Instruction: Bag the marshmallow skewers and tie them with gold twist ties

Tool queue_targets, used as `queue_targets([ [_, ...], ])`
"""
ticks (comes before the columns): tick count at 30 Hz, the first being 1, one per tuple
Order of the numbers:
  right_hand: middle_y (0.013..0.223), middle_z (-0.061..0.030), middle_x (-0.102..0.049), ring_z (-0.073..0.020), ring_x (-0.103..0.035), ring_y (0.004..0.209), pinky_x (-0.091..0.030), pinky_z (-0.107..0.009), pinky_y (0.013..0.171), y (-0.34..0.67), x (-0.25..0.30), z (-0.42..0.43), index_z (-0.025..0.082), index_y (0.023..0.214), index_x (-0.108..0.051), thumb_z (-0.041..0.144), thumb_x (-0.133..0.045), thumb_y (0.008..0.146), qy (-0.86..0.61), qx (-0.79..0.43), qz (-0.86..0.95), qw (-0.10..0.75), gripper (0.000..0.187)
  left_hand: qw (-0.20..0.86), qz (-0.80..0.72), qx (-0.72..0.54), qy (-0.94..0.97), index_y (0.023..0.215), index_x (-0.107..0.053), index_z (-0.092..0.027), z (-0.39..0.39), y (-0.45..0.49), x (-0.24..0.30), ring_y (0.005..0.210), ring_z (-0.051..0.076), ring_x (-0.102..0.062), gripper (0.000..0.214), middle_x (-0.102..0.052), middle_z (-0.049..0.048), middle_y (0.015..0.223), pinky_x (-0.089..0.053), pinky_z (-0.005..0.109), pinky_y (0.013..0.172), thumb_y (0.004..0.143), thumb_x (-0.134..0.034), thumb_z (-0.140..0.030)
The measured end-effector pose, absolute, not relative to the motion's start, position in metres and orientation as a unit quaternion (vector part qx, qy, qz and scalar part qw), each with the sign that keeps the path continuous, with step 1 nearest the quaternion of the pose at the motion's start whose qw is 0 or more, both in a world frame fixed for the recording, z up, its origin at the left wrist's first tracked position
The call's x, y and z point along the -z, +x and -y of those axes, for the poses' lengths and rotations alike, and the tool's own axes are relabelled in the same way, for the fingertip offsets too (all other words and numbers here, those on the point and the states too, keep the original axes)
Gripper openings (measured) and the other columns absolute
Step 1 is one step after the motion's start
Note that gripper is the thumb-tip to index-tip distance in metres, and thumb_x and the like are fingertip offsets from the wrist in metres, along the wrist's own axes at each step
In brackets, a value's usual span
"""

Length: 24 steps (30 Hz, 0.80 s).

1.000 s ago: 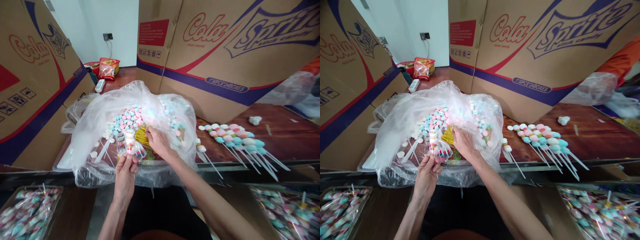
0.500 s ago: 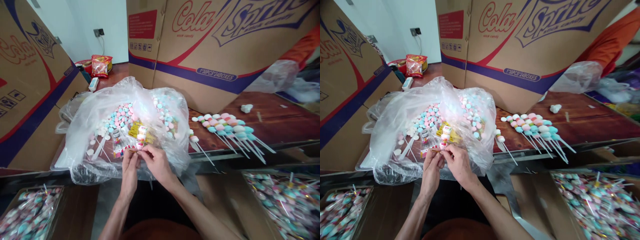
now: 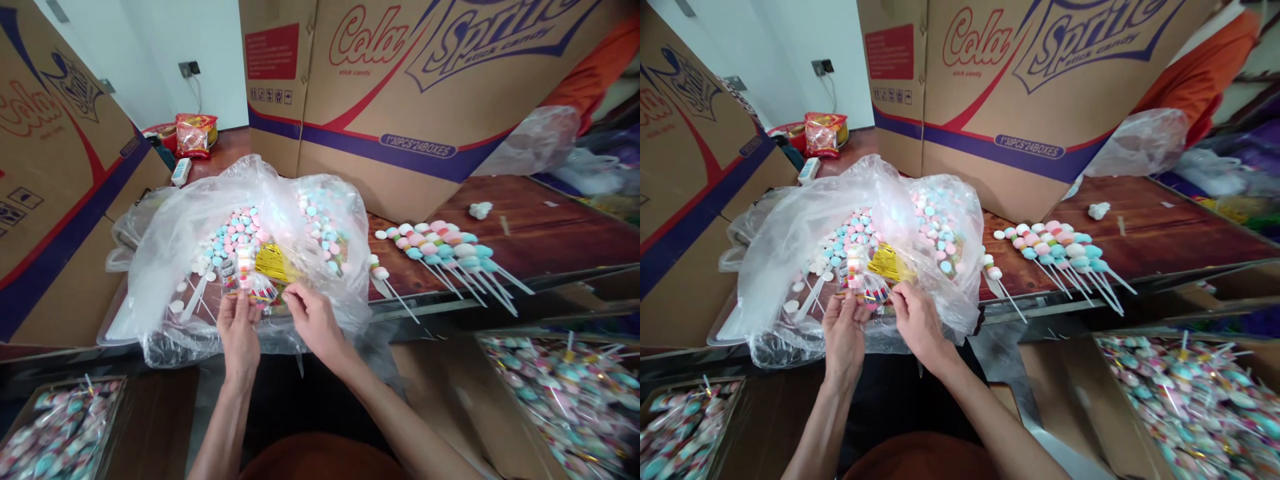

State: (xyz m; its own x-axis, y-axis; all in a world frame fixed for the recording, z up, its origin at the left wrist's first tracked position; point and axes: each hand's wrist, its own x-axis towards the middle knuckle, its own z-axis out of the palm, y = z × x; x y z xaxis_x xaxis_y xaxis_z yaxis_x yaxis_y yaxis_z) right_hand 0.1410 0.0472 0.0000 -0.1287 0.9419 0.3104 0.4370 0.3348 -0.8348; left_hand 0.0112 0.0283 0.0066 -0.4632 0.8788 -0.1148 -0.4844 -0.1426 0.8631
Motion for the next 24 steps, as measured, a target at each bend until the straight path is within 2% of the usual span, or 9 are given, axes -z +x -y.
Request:
queue_targets([
  [2, 0.090, -0.0077, -0.070, -0.0202, -0.065, 0.084, -0.048, -0.029, 0.078, 0.126, -0.011, -0.069, 0.018, 0.094, -0.066, 0.015, -0.043, 0.099, -0.512, -0.211, 0.737, 0.387, 0.023, 0.429, -0.455, -0.748, 0.224, 0.077, -0.059, -0.018, -0.032, 0.004, -0.010, 0.051, 0.004, -0.036, 0.035, -0.052, -0.0069, 0.063, -0.033, 0.017, 0.050, 0.072, -0.086, -0.038],
  [5, 0.110, -0.0129, -0.070, -0.0243, -0.065, 0.100, -0.048, -0.032, 0.086, 0.111, -0.028, -0.101, 0.017, 0.116, -0.066, 0.006, -0.041, 0.097, -0.535, -0.127, 0.792, 0.265, 0.033, 0.410, -0.457, -0.754, 0.235, 0.077, -0.059, -0.018, -0.032, -0.002, -0.011, 0.051, 0.004, -0.035, 0.034, -0.052, -0.0068, 0.063, -0.030, 0.017, 0.048, 0.073, -0.086, -0.038],
  [7, 0.120, -0.0147, -0.068, -0.0260, -0.063, 0.108, -0.048, -0.034, 0.090, 0.109, -0.033, -0.108, 0.017, 0.124, -0.064, 0.007, -0.045, 0.097, -0.534, -0.101, 0.803, 0.245, 0.034, 0.417, -0.464, -0.745, 0.238, 0.078, -0.059, -0.018, -0.030, -0.002, -0.010, 0.051, 0.004, -0.036, 0.033, -0.052, -0.0065, 0.062, -0.031, 0.018, 0.049, 0.076, -0.084, -0.040],
  [9, 0.120, -0.0137, -0.068, -0.0263, -0.062, 0.110, -0.047, -0.036, 0.094, 0.112, -0.029, -0.101, 0.017, 0.117, -0.067, 0.013, -0.050, 0.098, -0.522, -0.094, 0.792, 0.303, 0.026, 0.431, -0.468, -0.735, 0.236, 0.078, -0.059, -0.018, -0.028, -0.001, -0.006, 0.051, 0.005, -0.037, 0.032, -0.052, -0.0062, 0.061, -0.032, 0.019, 0.050, 0.078, -0.082, -0.040],
  [11, 0.106, -0.0103, -0.071, -0.0245, -0.064, 0.103, -0.046, -0.035, 0.092, 0.117, -0.020, -0.081, 0.019, 0.102, -0.071, 0.019, -0.053, 0.100, -0.490, -0.123, 0.776, 0.378, 0.018, 0.451, -0.464, -0.727, 0.230, 0.078, -0.059, -0.019, -0.026, 0.002, -0.002, 0.051, 0.005, -0.037, 0.031, -0.051, -0.0065, 0.061, -0.033, 0.019, 0.050, 0.079, -0.082, -0.040],
  [14, 0.086, -0.0050, -0.072, -0.0203, -0.065, 0.084, -0.047, -0.033, 0.082, 0.122, -0.004, -0.049, 0.020, 0.087, -0.070, 0.022, -0.055, 0.100, -0.446, -0.204, 0.754, 0.436, 0.020, 0.475, -0.454, -0.718, 0.229, 0.078, -0.058, -0.018, -0.026, 0.008, 0.001, 0.053, 0.005, -0.038, 0.032, -0.051, -0.0060, 0.062, -0.033, 0.018, 0.051, 0.080, -0.081, -0.041],
  [17, 0.079, -0.0034, -0.071, -0.0171, -0.063, 0.074, -0.046, -0.028, 0.072, 0.124, 0.002, -0.032, 0.019, 0.083, -0.069, 0.019, -0.055, 0.098, -0.445, -0.282, 0.699, 0.485, 0.020, 0.496, -0.445, -0.705, 0.242, 0.078, -0.058, -0.018, -0.024, 0.016, 0.000, 0.053, 0.005, -0.038, 0.032, -0.053, -0.0052, 0.064, -0.033, 0.018, 0.051, 0.081, -0.080, -0.042],
  [24, 0.072, -0.0014, -0.066, -0.0153, -0.057, 0.068, -0.043, -0.027, 0.064, 0.140, -0.001, -0.036, 0.019, 0.073, -0.070, 0.025, -0.061, 0.087, -0.447, -0.474, 0.564, 0.508, 0.018, 0.538, -0.443, -0.668, 0.263, 0.082, -0.062, -0.016, -0.016, 0.031, -0.006, 0.050, 0.004, -0.037, 0.035, -0.056, -0.0039, 0.064, -0.031, 0.017, 0.048, 0.074, -0.086, -0.041],
])
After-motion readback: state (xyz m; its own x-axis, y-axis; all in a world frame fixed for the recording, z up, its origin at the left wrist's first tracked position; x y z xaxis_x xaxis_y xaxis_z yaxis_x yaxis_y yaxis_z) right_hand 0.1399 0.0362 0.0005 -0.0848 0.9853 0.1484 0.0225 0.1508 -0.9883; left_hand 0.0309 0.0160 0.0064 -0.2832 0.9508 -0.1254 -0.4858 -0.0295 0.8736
